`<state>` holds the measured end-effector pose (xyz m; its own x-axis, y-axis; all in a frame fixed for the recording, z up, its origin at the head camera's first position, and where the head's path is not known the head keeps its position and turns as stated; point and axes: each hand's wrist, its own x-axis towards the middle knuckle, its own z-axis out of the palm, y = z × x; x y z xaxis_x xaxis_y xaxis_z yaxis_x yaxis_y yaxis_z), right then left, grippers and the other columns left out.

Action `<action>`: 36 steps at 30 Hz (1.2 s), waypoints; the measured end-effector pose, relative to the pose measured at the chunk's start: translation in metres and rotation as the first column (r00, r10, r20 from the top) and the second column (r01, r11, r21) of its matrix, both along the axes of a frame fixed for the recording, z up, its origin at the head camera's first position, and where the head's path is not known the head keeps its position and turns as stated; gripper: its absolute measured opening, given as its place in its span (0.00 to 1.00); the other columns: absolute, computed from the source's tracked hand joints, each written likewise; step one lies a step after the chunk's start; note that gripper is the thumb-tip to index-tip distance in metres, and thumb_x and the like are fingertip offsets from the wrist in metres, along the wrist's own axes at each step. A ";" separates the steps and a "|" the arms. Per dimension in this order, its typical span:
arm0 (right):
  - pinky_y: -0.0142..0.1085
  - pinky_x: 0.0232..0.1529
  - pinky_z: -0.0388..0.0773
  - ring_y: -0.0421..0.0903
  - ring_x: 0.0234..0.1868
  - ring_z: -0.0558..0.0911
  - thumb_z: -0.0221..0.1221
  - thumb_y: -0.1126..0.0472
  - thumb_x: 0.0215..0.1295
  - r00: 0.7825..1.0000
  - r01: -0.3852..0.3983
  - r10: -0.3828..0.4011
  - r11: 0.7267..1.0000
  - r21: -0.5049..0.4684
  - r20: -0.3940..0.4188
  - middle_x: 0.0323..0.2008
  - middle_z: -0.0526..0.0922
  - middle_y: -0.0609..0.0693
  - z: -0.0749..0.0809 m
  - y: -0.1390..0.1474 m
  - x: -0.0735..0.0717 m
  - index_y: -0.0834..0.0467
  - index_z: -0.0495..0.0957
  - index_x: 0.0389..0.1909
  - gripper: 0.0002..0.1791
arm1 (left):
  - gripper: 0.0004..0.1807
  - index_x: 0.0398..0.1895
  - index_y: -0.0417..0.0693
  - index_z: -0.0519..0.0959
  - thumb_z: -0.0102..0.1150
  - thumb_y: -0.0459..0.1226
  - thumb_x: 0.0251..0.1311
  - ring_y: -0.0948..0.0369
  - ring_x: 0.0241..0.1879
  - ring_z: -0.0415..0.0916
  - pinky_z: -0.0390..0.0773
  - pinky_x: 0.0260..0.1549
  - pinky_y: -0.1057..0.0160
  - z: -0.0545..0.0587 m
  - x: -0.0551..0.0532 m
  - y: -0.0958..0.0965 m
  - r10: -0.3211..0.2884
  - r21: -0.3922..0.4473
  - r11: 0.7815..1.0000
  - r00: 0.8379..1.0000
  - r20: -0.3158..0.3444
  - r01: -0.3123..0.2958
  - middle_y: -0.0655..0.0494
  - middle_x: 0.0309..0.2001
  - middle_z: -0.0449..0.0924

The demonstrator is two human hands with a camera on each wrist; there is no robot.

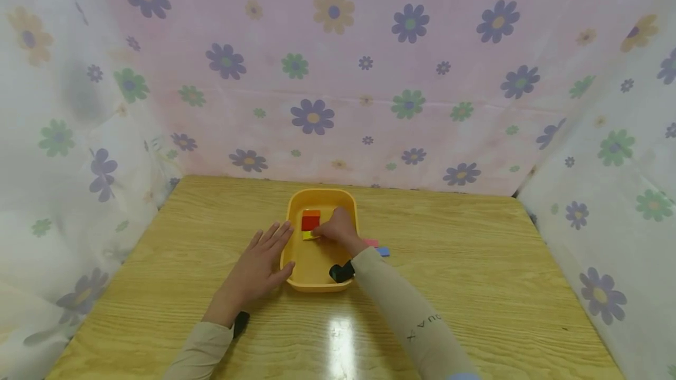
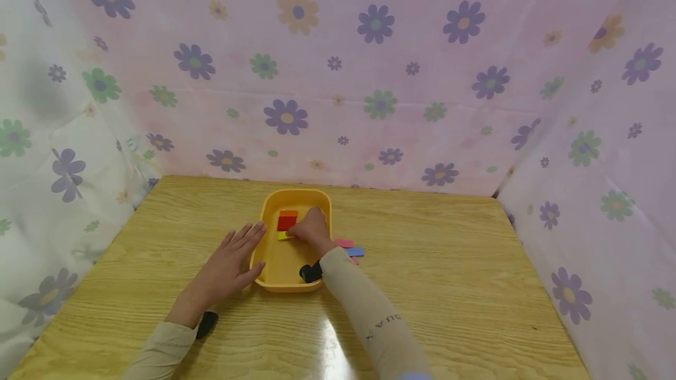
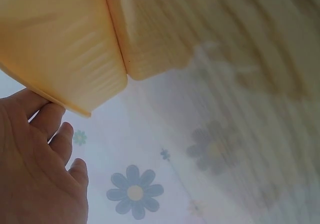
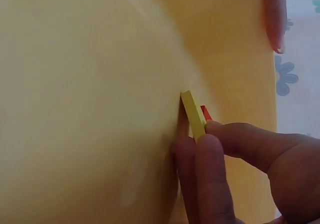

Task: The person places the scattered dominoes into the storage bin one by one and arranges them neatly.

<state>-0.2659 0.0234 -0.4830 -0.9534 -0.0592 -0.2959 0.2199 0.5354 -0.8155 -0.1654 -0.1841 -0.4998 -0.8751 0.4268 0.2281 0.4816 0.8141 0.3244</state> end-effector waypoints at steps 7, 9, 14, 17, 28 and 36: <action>0.29 0.23 0.79 0.47 0.20 0.82 0.77 0.64 0.50 1.000 -0.011 0.012 1.000 0.026 -0.011 0.32 0.76 0.57 -0.001 -0.001 0.002 0.70 0.66 0.55 0.37 | 0.40 0.78 0.41 0.60 0.59 0.50 0.69 0.47 0.80 0.50 0.48 0.76 0.38 0.000 0.000 0.000 0.002 0.004 1.000 1.000 -0.002 -0.002 0.49 0.79 0.57; 0.30 0.24 0.79 0.46 0.19 0.80 0.76 0.63 0.51 1.000 -0.012 0.013 0.999 0.039 -0.012 0.30 0.76 0.56 -0.002 -0.001 0.002 0.71 0.65 0.57 0.38 | 0.40 0.78 0.41 0.60 0.58 0.50 0.69 0.47 0.80 0.50 0.48 0.76 0.38 0.000 0.001 0.000 0.002 0.006 1.000 1.000 -0.003 -0.002 0.49 0.79 0.57; 0.30 0.25 0.77 0.46 0.19 0.79 0.76 0.61 0.52 1.000 -0.016 0.017 0.998 0.064 -0.021 0.26 0.76 0.55 -0.003 -0.002 0.003 0.71 0.63 0.58 0.39 | 0.41 0.78 0.41 0.60 0.58 0.51 0.69 0.47 0.80 0.50 0.48 0.76 0.38 0.000 0.001 0.000 0.003 0.007 1.000 1.000 -0.003 -0.003 0.50 0.79 0.57; 0.31 0.24 0.79 0.46 0.18 0.79 0.76 0.62 0.52 0.999 -0.016 0.018 0.998 0.057 -0.030 0.26 0.77 0.55 -0.003 -0.002 0.003 0.72 0.61 0.61 0.42 | 0.41 0.79 0.42 0.60 0.58 0.51 0.69 0.47 0.80 0.50 0.48 0.76 0.38 -0.001 0.000 0.000 0.003 0.007 1.000 1.000 -0.002 -0.003 0.50 0.79 0.56; 0.32 0.24 0.82 0.43 0.15 0.80 0.75 0.64 0.54 0.999 -0.008 0.009 0.999 0.031 -0.035 0.25 0.78 0.55 -0.006 -0.004 0.003 0.71 0.57 0.64 0.45 | 0.41 0.79 0.42 0.59 0.59 0.50 0.69 0.47 0.80 0.50 0.48 0.76 0.38 0.000 0.001 0.001 0.004 0.010 1.000 1.000 0.001 -0.004 0.49 0.79 0.56; 0.31 0.22 0.82 0.44 0.15 0.80 0.74 0.64 0.53 0.999 -0.006 0.007 1.000 0.024 -0.045 0.20 0.78 0.54 -0.007 -0.004 0.003 0.71 0.57 0.63 0.43 | 0.41 0.79 0.42 0.59 0.59 0.50 0.69 0.47 0.80 0.50 0.48 0.77 0.38 0.000 0.001 0.001 0.003 0.017 1.000 1.000 0.001 -0.003 0.49 0.79 0.57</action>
